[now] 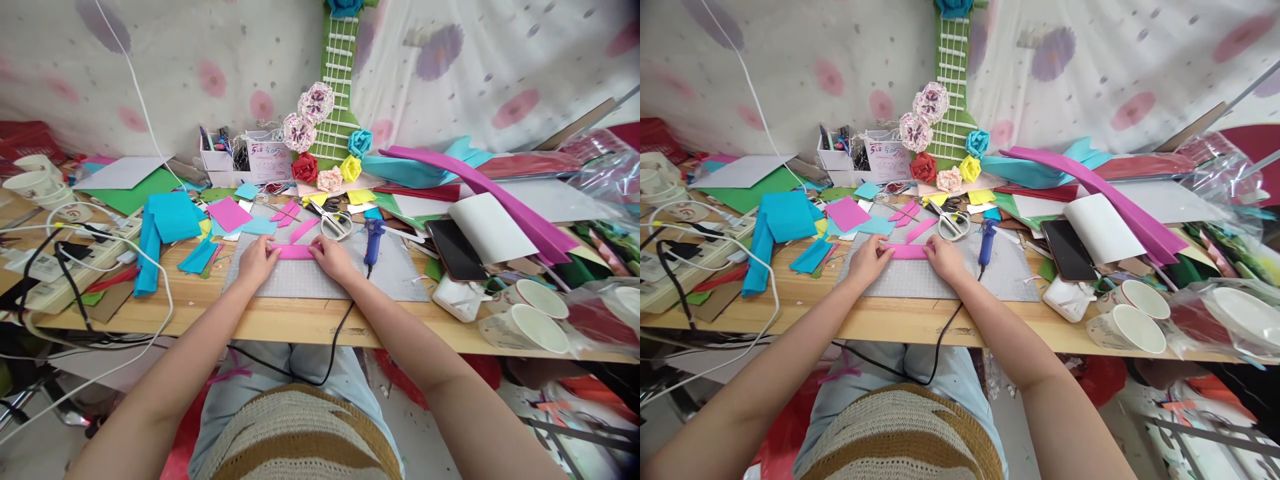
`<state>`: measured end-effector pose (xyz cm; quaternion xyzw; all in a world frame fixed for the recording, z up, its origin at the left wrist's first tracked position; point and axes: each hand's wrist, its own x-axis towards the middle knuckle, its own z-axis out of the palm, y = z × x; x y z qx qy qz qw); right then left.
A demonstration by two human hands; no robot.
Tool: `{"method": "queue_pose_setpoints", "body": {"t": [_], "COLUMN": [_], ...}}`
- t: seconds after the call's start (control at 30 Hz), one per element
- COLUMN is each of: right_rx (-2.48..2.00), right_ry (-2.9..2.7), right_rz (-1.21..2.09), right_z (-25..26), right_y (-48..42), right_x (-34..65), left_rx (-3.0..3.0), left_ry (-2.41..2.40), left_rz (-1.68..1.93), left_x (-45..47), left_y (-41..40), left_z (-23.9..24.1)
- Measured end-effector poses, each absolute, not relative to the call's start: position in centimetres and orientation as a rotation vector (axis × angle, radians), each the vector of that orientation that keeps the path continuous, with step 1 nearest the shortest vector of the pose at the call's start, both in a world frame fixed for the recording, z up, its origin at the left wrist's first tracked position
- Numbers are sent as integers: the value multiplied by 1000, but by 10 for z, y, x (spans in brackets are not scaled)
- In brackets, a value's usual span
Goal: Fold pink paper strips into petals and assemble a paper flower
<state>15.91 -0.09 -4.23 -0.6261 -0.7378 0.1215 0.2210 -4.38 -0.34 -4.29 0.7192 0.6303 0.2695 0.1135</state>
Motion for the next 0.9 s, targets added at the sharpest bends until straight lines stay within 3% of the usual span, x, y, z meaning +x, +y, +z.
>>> {"method": "queue_pose_setpoints", "body": {"t": [0.63,0.9], "right_rx": [-1856,-1866], "right_ry": [-2105,-2274], "right_rz": [91,-54], "right_z": [-50,-44], "right_y": [-1,-6], "right_x": [152,149], "left_rx": [2304,2454], "left_ry": [2120,2027], "left_rz": [542,465], "left_x": [-34,-34], "left_y": [-6,-7], "left_z": [-40,-39]}}
